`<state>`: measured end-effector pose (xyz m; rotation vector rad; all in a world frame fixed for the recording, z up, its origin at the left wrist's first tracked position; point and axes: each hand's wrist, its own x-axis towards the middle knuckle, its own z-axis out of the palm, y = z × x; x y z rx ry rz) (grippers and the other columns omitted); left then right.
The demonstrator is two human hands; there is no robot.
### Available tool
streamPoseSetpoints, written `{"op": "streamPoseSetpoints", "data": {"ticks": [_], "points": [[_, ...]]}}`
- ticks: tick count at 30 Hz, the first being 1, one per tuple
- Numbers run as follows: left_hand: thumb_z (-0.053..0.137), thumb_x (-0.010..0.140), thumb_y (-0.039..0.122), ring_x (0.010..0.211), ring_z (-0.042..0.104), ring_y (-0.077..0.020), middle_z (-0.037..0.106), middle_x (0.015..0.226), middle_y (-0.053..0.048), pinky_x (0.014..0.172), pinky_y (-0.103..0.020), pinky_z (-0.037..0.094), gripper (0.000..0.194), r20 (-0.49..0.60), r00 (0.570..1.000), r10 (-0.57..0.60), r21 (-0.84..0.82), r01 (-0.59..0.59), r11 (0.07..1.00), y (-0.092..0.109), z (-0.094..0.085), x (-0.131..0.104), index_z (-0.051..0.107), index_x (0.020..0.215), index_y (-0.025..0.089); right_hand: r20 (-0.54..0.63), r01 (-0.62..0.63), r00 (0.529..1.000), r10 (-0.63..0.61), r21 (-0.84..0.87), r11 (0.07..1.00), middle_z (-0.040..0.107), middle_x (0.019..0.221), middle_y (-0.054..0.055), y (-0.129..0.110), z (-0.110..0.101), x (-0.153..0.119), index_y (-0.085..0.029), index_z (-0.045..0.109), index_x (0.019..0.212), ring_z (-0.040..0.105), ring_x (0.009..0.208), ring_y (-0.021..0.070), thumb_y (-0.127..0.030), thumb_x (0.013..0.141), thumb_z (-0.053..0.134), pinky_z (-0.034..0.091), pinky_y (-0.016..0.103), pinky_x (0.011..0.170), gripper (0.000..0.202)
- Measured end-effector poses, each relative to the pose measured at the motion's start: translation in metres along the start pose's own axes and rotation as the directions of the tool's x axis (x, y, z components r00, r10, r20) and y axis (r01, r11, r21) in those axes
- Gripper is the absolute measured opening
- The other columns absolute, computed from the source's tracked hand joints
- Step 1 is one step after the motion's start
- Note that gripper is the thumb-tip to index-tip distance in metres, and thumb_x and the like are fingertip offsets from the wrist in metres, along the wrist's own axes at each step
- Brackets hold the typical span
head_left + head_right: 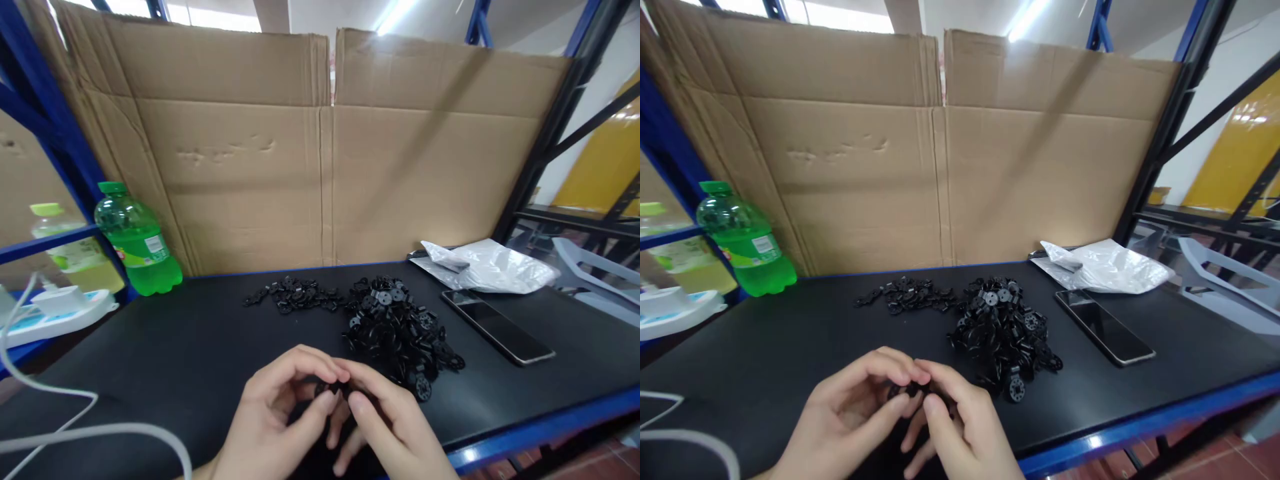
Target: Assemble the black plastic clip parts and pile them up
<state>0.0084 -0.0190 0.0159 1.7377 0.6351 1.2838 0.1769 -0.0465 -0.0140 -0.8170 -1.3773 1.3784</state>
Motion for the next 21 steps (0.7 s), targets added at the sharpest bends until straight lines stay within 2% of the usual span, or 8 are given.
{"op": "streamPoseSetpoints", "data": {"ticks": [3, 5, 6, 9, 11, 13, 17, 21], "points": [[0.066, 0.089, 0.012, 0.074, 0.069, -0.0135, 0.073, 0.089, -0.003, 0.070, -0.023, 0.059, 0.010, 0.113, 0.971, -0.213, -0.273, 0.236, 0.933, -0.002, -0.001, 0.004, 0.067, 0.082, 0.020, 0.095, -0.010, 0.995, 0.012, -0.018, 1.000, 0.068, 0.097, 0.008, -0.004, -0.013, -0.008, -0.021, 0.054, 0.137, 0.073, 0.073, 0.0180, -0.040, 0.097, 0.053, 0.063, 0.031, 0.062, 0.044], [0.067, 0.089, 0.014, 0.073, 0.070, -0.0140, 0.072, 0.089, -0.003, 0.071, -0.024, 0.058, 0.011, 0.194, 0.955, -0.222, -0.284, 0.272, 0.919, -0.003, -0.001, 0.005, 0.068, 0.079, 0.019, 0.089, 0.042, 0.996, -0.024, -0.213, 0.976, 0.072, 0.098, 0.009, -0.006, -0.020, -0.013, -0.021, 0.054, 0.137, 0.074, 0.076, 0.0201, -0.028, 0.095, 0.052, 0.063, 0.033, 0.066, 0.042], [0.067, 0.088, 0.012, 0.076, 0.071, -0.0154, 0.072, 0.090, -0.004, 0.074, -0.025, 0.058, 0.013, 0.219, 0.958, -0.186, -0.233, 0.237, 0.943, -0.003, -0.001, 0.005, 0.069, 0.077, 0.019, 0.079, 0.092, 0.995, -0.068, -0.357, 0.929, 0.074, 0.098, 0.010, -0.008, -0.023, -0.015, -0.019, 0.056, 0.135, 0.074, 0.079, 0.0216, -0.022, 0.093, 0.052, 0.062, 0.034, 0.070, 0.042], [0.069, 0.082, 0.003, 0.093, 0.072, -0.0185, 0.074, 0.097, -0.003, 0.087, -0.026, 0.056, 0.021, 0.275, 0.961, -0.016, 0.048, 0.003, 0.999, -0.001, 0.000, 0.002, 0.073, 0.084, 0.024, 0.072, 0.202, 0.974, -0.216, -0.711, 0.674, 0.075, 0.100, 0.011, -0.019, -0.032, -0.018, -0.017, 0.066, 0.119, 0.072, 0.090, 0.0245, -0.012, 0.089, 0.048, 0.058, 0.036, 0.080, 0.035], [0.070, 0.079, 0.001, 0.099, 0.072, -0.0185, 0.075, 0.106, -0.002, 0.093, -0.024, 0.054, 0.033, 0.322, 0.943, 0.083, 0.194, -0.151, 0.969, 0.002, 0.000, -0.002, 0.073, 0.097, 0.028, 0.042, 0.192, 0.962, -0.272, -0.809, 0.555, 0.074, 0.096, 0.008, -0.030, -0.041, -0.016, -0.020, 0.069, 0.108, 0.071, 0.088, 0.0222, -0.011, 0.090, 0.045, 0.057, 0.034, 0.079, 0.031], [0.070, 0.078, 0.003, 0.100, 0.072, -0.0177, 0.074, 0.112, -0.001, 0.093, -0.022, 0.053, 0.039, 0.338, 0.932, 0.128, 0.281, -0.230, 0.932, 0.004, -0.001, -0.004, 0.070, 0.105, 0.031, -0.002, 0.162, 0.948, -0.319, -0.859, 0.486, 0.073, 0.090, 0.004, -0.045, -0.056, -0.009, -0.021, 0.068, 0.101, 0.070, 0.083, 0.0194, -0.012, 0.090, 0.046, 0.055, 0.031, 0.076, 0.026], [0.066, 0.079, 0.004, 0.096, 0.072, -0.0164, 0.074, 0.107, -0.001, 0.089, -0.021, 0.054, 0.031, 0.280, 0.952, 0.121, 0.412, -0.233, 0.881, 0.004, -0.002, -0.002, 0.070, 0.098, 0.028, -0.025, 0.139, 0.929, -0.370, -0.901, 0.411, 0.069, 0.079, 0.002, -0.081, -0.101, 0.024, -0.019, 0.063, 0.100, 0.066, 0.070, 0.0169, -0.020, 0.090, 0.049, 0.052, 0.029, 0.066, 0.017], [0.058, 0.082, 0.003, 0.090, 0.071, -0.0157, 0.073, 0.100, -0.003, 0.084, -0.023, 0.054, 0.027, 0.246, 0.962, 0.114, 0.416, -0.211, 0.885, -0.004, -0.006, 0.008, 0.070, 0.093, 0.024, -0.007, 0.114, 0.951, -0.309, -0.921, 0.372, 0.071, 0.082, 0.003, -0.105, -0.143, 0.079, -0.018, 0.065, 0.095, 0.067, 0.075, 0.0173, -0.020, 0.090, 0.055, 0.053, 0.028, 0.066, 0.011]]}}
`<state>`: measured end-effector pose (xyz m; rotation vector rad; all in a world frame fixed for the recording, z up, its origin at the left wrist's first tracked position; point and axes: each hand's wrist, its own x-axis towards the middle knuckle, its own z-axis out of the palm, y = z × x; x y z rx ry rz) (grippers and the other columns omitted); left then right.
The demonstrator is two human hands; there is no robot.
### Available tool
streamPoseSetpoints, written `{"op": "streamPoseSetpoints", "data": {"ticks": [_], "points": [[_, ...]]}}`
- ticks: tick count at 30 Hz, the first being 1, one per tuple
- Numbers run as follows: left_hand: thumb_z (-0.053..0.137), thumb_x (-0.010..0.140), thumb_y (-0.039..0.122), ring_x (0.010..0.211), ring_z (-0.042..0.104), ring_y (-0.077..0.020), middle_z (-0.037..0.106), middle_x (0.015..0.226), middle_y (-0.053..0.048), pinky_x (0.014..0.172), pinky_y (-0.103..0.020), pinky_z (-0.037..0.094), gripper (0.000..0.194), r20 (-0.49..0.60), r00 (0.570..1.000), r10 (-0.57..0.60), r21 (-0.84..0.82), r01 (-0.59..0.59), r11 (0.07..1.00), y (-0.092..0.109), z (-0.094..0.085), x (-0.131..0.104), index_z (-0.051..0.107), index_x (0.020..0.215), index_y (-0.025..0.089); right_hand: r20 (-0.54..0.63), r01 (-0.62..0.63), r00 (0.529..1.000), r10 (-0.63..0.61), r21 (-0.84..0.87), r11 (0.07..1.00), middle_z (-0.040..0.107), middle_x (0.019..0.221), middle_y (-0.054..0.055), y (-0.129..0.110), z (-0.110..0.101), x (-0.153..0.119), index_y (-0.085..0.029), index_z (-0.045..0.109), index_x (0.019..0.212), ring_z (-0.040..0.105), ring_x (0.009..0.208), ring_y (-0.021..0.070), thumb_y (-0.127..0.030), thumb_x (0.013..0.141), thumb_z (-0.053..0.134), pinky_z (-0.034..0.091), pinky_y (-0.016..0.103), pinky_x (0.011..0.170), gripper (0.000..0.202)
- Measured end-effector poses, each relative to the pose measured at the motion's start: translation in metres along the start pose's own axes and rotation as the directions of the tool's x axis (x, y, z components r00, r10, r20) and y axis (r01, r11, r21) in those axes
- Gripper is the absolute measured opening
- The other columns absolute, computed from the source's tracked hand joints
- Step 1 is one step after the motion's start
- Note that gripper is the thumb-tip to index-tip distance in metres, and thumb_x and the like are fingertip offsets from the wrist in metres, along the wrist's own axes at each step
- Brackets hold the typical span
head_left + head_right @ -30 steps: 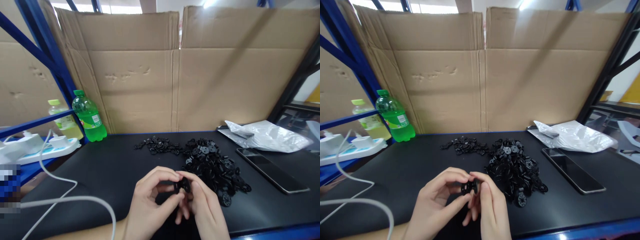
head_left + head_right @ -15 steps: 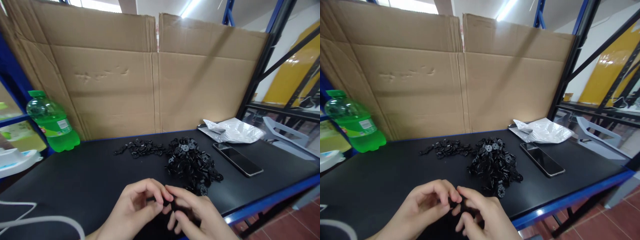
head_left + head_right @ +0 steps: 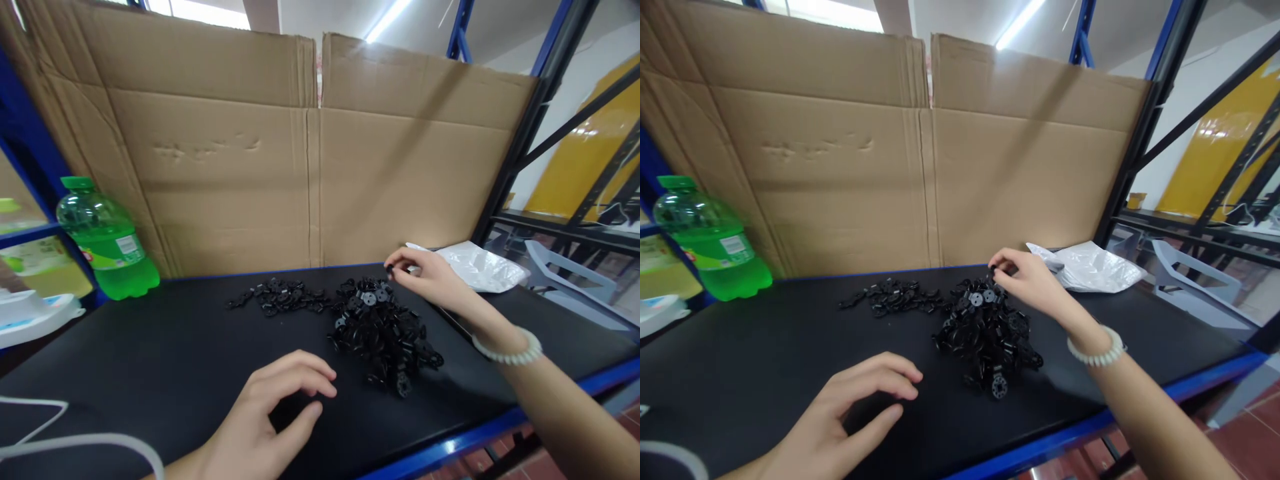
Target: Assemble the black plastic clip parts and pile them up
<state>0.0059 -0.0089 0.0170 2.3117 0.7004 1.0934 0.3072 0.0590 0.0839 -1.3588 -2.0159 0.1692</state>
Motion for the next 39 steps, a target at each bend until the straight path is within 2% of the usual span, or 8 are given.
{"op": "streamPoseSetpoints", "data": {"ticks": [5, 10, 15, 19, 25, 28, 33, 39], "points": [[0.054, 0.085, 0.003, 0.085, 0.070, -0.0152, 0.072, 0.094, -0.003, 0.076, -0.022, 0.054, 0.025, -0.045, 0.996, -0.072, -0.043, 0.071, 0.997, -0.016, -0.003, 0.007, 0.070, 0.088, 0.022, 0.212, 0.003, 0.977, 0.014, -0.079, 0.997, 0.069, 0.104, 0.005, 0.029, 0.020, 0.068, -0.017, 0.066, 0.104, 0.067, 0.086, 0.0180, -0.031, 0.097, 0.061, 0.057, 0.037, 0.077, 0.017], [0.053, 0.084, 0.001, 0.083, 0.069, -0.0156, 0.071, 0.092, -0.002, 0.079, -0.025, 0.052, 0.026, -0.061, 0.993, -0.103, -0.025, 0.101, 0.995, -0.030, -0.002, 0.004, 0.069, 0.088, 0.022, 0.519, 0.085, 0.853, -0.054, -0.036, 0.996, 0.067, 0.115, 0.007, 0.045, 0.060, 0.120, -0.017, 0.063, 0.116, 0.067, 0.093, 0.0205, -0.031, 0.097, 0.061, 0.058, 0.040, 0.080, 0.024], [0.052, 0.083, -0.001, 0.083, 0.069, -0.0156, 0.071, 0.092, -0.002, 0.076, -0.024, 0.054, 0.028, -0.021, 0.992, -0.121, 0.050, 0.122, 0.991, -0.041, -0.009, 0.010, 0.066, 0.091, 0.022, 0.660, 0.174, 0.738, -0.139, 0.012, 0.985, 0.065, 0.118, 0.008, 0.054, 0.090, 0.143, -0.016, 0.061, 0.119, 0.067, 0.097, 0.0221, -0.031, 0.096, 0.062, 0.058, 0.042, 0.082, 0.027], [0.050, 0.083, 0.001, 0.101, 0.066, -0.0205, 0.071, 0.105, -0.009, 0.090, -0.032, 0.055, 0.030, 0.157, 0.987, -0.037, 0.359, -0.022, 0.933, -0.056, -0.023, 0.039, 0.063, 0.104, 0.018, 0.705, 0.243, 0.681, -0.199, 0.038, 0.969, 0.065, 0.118, 0.008, 0.057, 0.097, 0.146, -0.016, 0.062, 0.119, 0.067, 0.097, 0.0224, -0.031, 0.096, 0.062, 0.057, 0.043, 0.083, 0.027], [0.052, 0.091, 0.008, 0.137, 0.046, -0.0339, 0.059, 0.142, -0.014, 0.112, -0.059, 0.035, 0.043, 0.319, 0.947, -0.031, 0.491, -0.137, 0.860, -0.097, -0.013, 0.087, 0.057, 0.132, 0.018, 0.609, 0.276, 0.757, -0.236, 0.030, 0.961, 0.066, 0.119, 0.008, 0.051, 0.077, 0.140, -0.017, 0.063, 0.116, 0.066, 0.100, 0.0223, -0.031, 0.097, 0.060, 0.056, 0.044, 0.086, 0.023], [0.056, 0.093, 0.011, 0.128, 0.056, -0.0337, 0.066, 0.132, -0.014, 0.111, -0.059, 0.036, 0.033, 0.351, 0.935, -0.040, 0.517, -0.158, 0.841, -0.111, -0.010, 0.095, 0.063, 0.125, 0.015, 0.535, 0.266, 0.808, -0.246, 0.042, 0.963, 0.069, 0.110, 0.006, 0.043, 0.056, 0.130, -0.016, 0.066, 0.109, 0.067, 0.095, 0.0209, -0.032, 0.097, 0.060, 0.055, 0.043, 0.086, 0.020], [0.062, 0.095, 0.019, 0.117, 0.062, -0.0285, 0.070, 0.116, -0.010, 0.105, -0.057, 0.042, 0.017, 0.312, 0.949, -0.045, 0.542, -0.139, 0.829, -0.123, -0.027, 0.095, 0.067, 0.109, 0.013, 0.366, 0.200, 0.904, -0.222, 0.097, 0.975, 0.075, 0.099, 0.007, 0.029, 0.017, 0.118, -0.018, 0.071, 0.101, 0.068, 0.088, 0.0210, -0.032, 0.094, 0.056, 0.053, 0.037, 0.081, 0.022], [0.067, 0.089, 0.019, 0.108, 0.064, -0.0266, 0.072, 0.103, -0.007, 0.105, -0.056, 0.040, 0.011, 0.215, 0.976, 0.022, 0.451, -0.119, 0.884, -0.118, -0.034, 0.099, 0.070, 0.100, 0.016, 0.143, 0.059, 0.985, -0.098, 0.258, 0.964, 0.075, 0.091, 0.008, 0.004, -0.010, 0.100, -0.020, 0.073, 0.090, 0.068, 0.088, 0.0248, -0.040, 0.085, 0.060, 0.052, 0.036, 0.076, 0.024]]}}
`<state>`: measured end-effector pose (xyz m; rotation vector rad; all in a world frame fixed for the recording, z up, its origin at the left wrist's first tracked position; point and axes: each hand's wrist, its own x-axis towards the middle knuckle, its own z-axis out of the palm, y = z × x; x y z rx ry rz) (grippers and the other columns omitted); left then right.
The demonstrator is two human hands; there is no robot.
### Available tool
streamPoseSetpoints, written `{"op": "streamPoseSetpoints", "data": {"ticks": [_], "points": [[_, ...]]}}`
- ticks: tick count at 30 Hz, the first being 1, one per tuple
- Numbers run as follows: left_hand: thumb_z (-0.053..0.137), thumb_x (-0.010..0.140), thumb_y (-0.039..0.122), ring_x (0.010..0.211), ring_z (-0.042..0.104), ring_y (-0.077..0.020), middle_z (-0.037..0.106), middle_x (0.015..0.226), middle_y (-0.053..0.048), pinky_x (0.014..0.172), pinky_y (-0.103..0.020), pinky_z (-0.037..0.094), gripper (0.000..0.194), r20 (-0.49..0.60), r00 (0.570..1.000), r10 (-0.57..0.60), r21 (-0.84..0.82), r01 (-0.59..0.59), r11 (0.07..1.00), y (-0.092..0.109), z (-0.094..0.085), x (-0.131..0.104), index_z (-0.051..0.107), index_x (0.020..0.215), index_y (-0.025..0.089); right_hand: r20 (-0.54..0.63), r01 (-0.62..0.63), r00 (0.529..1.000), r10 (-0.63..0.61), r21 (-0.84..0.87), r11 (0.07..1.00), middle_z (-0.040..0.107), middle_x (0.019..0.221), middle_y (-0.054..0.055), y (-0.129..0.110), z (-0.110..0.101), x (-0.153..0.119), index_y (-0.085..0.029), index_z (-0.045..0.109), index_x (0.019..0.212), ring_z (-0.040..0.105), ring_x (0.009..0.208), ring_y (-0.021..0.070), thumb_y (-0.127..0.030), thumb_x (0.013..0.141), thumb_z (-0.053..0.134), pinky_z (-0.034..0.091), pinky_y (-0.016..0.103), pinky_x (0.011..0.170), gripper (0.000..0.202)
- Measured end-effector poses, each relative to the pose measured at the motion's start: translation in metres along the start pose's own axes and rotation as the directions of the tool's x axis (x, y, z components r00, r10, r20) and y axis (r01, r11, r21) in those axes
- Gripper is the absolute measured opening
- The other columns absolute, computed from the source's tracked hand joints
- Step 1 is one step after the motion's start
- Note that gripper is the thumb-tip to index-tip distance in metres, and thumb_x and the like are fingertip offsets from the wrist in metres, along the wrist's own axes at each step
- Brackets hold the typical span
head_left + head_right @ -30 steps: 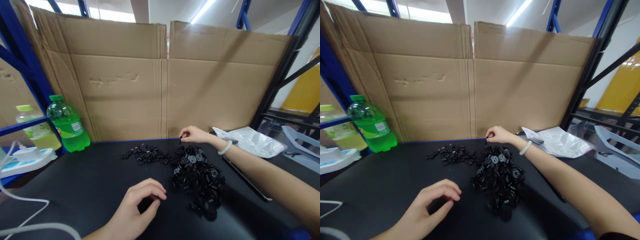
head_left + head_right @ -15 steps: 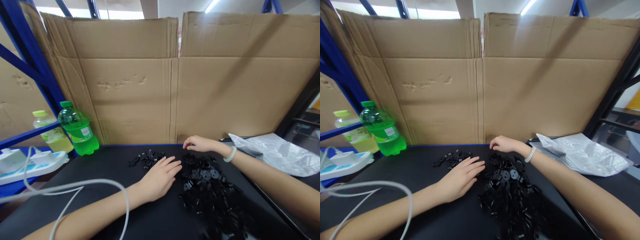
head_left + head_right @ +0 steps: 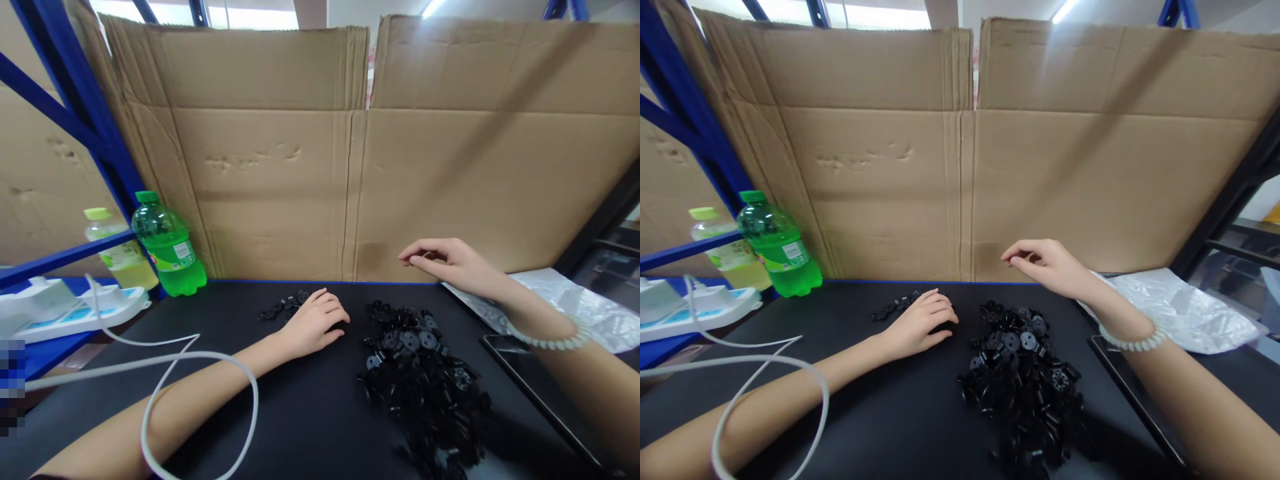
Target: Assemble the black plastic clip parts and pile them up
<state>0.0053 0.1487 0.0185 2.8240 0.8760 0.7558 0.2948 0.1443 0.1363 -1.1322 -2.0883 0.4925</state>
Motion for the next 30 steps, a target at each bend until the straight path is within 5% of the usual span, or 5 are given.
{"op": "streamPoseSetpoints", "data": {"ticks": [5, 8, 14, 24, 30], "points": [[0.063, 0.088, 0.014, 0.099, 0.066, -0.0216, 0.072, 0.104, -0.010, 0.091, -0.039, 0.054, 0.022, -0.190, 0.979, -0.070, -0.232, 0.025, 0.972, 0.037, -0.020, -0.009, 0.070, 0.108, 0.017, -0.075, -0.133, 0.983, 0.166, 0.330, 0.935, 0.065, 0.075, 0.003, -0.042, 0.041, -0.068, -0.019, 0.062, 0.101, 0.059, 0.057, 0.0144, -0.041, 0.090, 0.050, 0.050, 0.027, 0.052, 0.027], [0.063, 0.087, 0.013, 0.087, 0.070, -0.0184, 0.071, 0.099, -0.010, 0.077, -0.029, 0.060, 0.017, -0.236, 0.957, -0.171, -0.384, 0.069, 0.921, 0.075, -0.031, -0.035, 0.069, 0.104, 0.014, 0.343, -0.464, 0.879, 0.332, 0.776, 0.427, 0.059, 0.074, -0.002, -0.063, 0.094, -0.123, -0.022, 0.059, 0.109, 0.052, 0.049, 0.0101, -0.054, 0.089, 0.058, 0.039, 0.021, 0.042, 0.037], [0.071, 0.074, -0.001, 0.086, 0.072, -0.0165, 0.072, 0.095, -0.003, 0.076, -0.023, 0.061, 0.034, -0.178, 0.916, -0.360, -0.722, 0.127, 0.680, 0.133, -0.026, -0.087, 0.071, 0.099, 0.022, 0.673, -0.696, 0.702, 0.232, 0.717, 0.025, 0.066, 0.078, 0.000, -0.079, 0.182, -0.163, -0.019, 0.058, 0.105, 0.051, 0.049, 0.0055, -0.083, 0.060, 0.067, 0.033, 0.018, 0.047, 0.079], [0.066, 0.071, -0.005, 0.085, 0.071, -0.0145, 0.072, 0.094, -0.001, 0.076, -0.021, 0.058, 0.037, -0.254, 0.877, -0.407, -0.667, 0.146, 0.730, 0.135, -0.012, -0.097, 0.070, 0.096, 0.022, 0.508, -0.542, 0.839, 0.196, 0.815, 0.208, 0.043, 0.069, -0.006, -0.081, 0.191, -0.144, -0.019, 0.057, 0.100, 0.036, 0.053, 0.0049, -0.069, 0.079, 0.066, 0.032, 0.016, 0.045, 0.055], [0.068, 0.068, -0.010, 0.085, 0.071, -0.0152, 0.069, 0.098, -0.002, 0.075, -0.021, 0.061, 0.040, -0.121, 0.869, -0.479, -0.781, 0.215, 0.587, 0.130, -0.004, -0.099, 0.072, 0.092, 0.021, 0.520, -0.564, 0.824, 0.226, 0.791, 0.235, 0.038, 0.068, -0.007, -0.073, 0.200, -0.147, -0.017, 0.058, 0.110, 0.036, 0.055, 0.0070, -0.075, 0.080, 0.060, 0.032, 0.017, 0.044, 0.065]]}}
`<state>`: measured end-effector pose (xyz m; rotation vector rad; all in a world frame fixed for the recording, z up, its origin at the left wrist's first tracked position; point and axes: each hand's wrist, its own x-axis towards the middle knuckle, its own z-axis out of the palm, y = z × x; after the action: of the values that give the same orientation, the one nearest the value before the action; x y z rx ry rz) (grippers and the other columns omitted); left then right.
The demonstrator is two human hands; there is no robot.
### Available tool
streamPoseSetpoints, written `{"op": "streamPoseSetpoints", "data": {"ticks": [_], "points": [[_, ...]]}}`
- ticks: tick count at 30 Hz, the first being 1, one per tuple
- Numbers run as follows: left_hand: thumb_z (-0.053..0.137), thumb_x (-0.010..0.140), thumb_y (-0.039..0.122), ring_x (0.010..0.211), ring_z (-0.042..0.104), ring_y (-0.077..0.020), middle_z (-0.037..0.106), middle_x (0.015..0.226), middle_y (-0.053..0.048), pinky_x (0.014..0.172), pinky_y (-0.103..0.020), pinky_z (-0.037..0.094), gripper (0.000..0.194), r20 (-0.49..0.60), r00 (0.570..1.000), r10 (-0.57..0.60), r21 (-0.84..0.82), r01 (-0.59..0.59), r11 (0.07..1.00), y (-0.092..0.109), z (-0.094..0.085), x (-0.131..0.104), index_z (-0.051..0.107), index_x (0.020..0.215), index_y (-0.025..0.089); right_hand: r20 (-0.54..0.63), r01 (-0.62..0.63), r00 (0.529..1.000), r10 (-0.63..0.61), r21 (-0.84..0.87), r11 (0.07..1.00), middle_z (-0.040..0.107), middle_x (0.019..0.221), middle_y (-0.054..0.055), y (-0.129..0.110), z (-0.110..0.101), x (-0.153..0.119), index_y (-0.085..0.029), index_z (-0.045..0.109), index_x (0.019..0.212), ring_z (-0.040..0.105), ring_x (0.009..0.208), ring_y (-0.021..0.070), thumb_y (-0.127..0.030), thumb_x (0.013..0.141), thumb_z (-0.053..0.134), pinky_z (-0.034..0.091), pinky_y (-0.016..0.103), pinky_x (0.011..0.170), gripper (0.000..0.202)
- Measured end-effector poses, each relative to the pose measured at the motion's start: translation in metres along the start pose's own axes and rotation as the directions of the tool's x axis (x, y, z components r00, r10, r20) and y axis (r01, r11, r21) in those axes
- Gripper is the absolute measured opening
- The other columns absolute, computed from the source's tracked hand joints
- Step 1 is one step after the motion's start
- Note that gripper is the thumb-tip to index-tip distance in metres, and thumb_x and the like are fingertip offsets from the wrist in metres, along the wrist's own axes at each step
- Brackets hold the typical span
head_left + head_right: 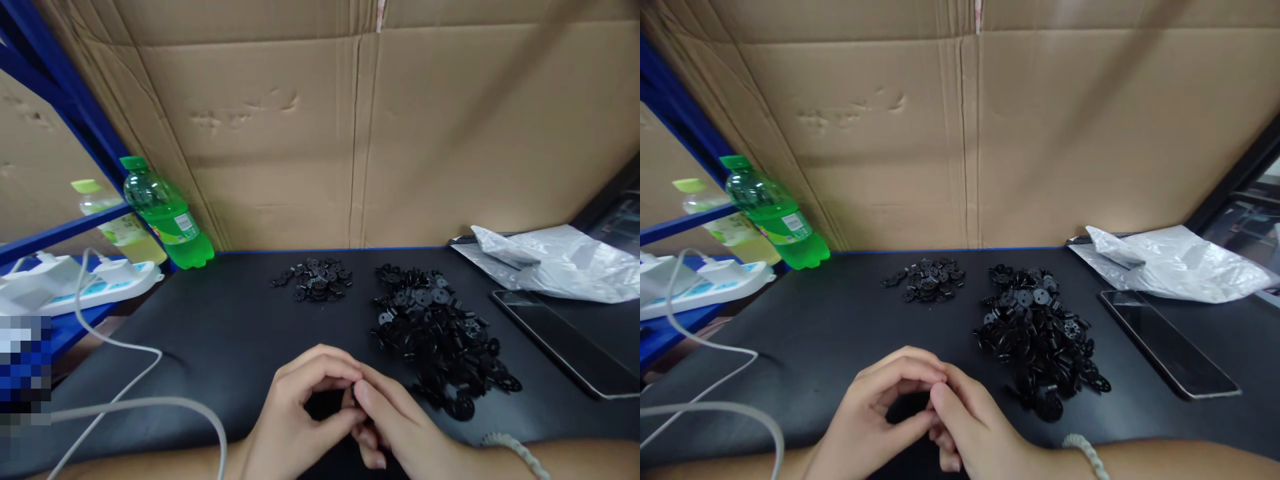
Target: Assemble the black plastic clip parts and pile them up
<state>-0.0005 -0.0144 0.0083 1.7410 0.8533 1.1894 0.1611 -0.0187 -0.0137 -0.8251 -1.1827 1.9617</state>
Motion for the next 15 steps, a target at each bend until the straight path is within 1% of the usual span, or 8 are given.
{"op": "streamPoseSetpoints", "data": {"ticks": [2, 4, 7, 11, 15], "points": [[0.071, 0.066, -0.010, 0.083, 0.071, -0.0153, 0.068, 0.098, -0.002, 0.074, -0.022, 0.062, 0.039, -0.003, 0.999, -0.035, -0.049, 0.034, 0.998, -0.0014, 0.0009, 0.0016, 0.073, 0.090, 0.021, -0.006, -0.008, 1.000, 0.008, -0.004, 1.000, 0.038, 0.068, -0.007, -0.0003, 0.0000, 0.0006, -0.017, 0.058, 0.113, 0.036, 0.055, 0.0072, -0.076, 0.079, 0.058, 0.031, 0.016, 0.043, 0.068], [0.073, 0.065, -0.009, 0.079, 0.069, -0.0145, 0.067, 0.093, -0.001, 0.070, -0.021, 0.061, 0.037, -0.025, 0.999, -0.038, -0.057, 0.037, 0.998, -0.0020, 0.0022, 0.0038, 0.072, 0.088, 0.020, -0.014, -0.009, 1.000, 0.009, -0.018, 1.000, 0.038, 0.067, -0.007, -0.0012, 0.0004, 0.0010, -0.017, 0.058, 0.111, 0.035, 0.054, 0.0073, -0.077, 0.080, 0.056, 0.029, 0.016, 0.042, 0.068], [0.068, 0.067, -0.010, 0.075, 0.067, -0.0139, 0.067, 0.087, 0.000, 0.066, -0.022, 0.060, 0.034, -0.052, 0.997, -0.054, -0.060, 0.051, 0.997, -0.0019, 0.0042, 0.0060, 0.071, 0.084, 0.019, -0.048, -0.004, 0.999, 0.002, -0.033, 0.999, 0.039, 0.065, -0.007, -0.0029, 0.0018, 0.0010, -0.017, 0.059, 0.113, 0.034, 0.053, 0.0077, -0.078, 0.080, 0.054, 0.027, 0.016, 0.041, 0.070], [0.071, 0.069, -0.007, 0.075, 0.068, -0.0155, 0.066, 0.088, -0.002, 0.068, -0.027, 0.061, 0.028, -0.008, 0.990, -0.138, -0.161, 0.135, 0.978, -0.0017, 0.0057, 0.0053, 0.072, 0.082, 0.018, -0.107, -0.022, 0.994, 0.018, -0.027, 0.999, 0.040, 0.059, -0.008, -0.0049, 0.0055, -0.0013, -0.015, 0.059, 0.112, 0.033, 0.050, 0.0070, -0.081, 0.076, 0.054, 0.027, 0.016, 0.040, 0.076], [0.078, 0.068, -0.003, 0.078, 0.068, -0.0164, 0.065, 0.087, -0.001, 0.070, -0.027, 0.060, 0.025, -0.012, 0.982, -0.186, -0.233, 0.178, 0.956, -0.0027, 0.0066, 0.0036, 0.071, 0.078, 0.018, -0.118, 0.008, 0.993, -0.013, -0.045, 0.999, 0.036, 0.055, -0.011, -0.0045, 0.0072, -0.0039, -0.014, 0.060, 0.104, 0.028, 0.044, 0.0051, -0.082, 0.077, 0.052, 0.023, 0.015, 0.037, 0.073]]}}
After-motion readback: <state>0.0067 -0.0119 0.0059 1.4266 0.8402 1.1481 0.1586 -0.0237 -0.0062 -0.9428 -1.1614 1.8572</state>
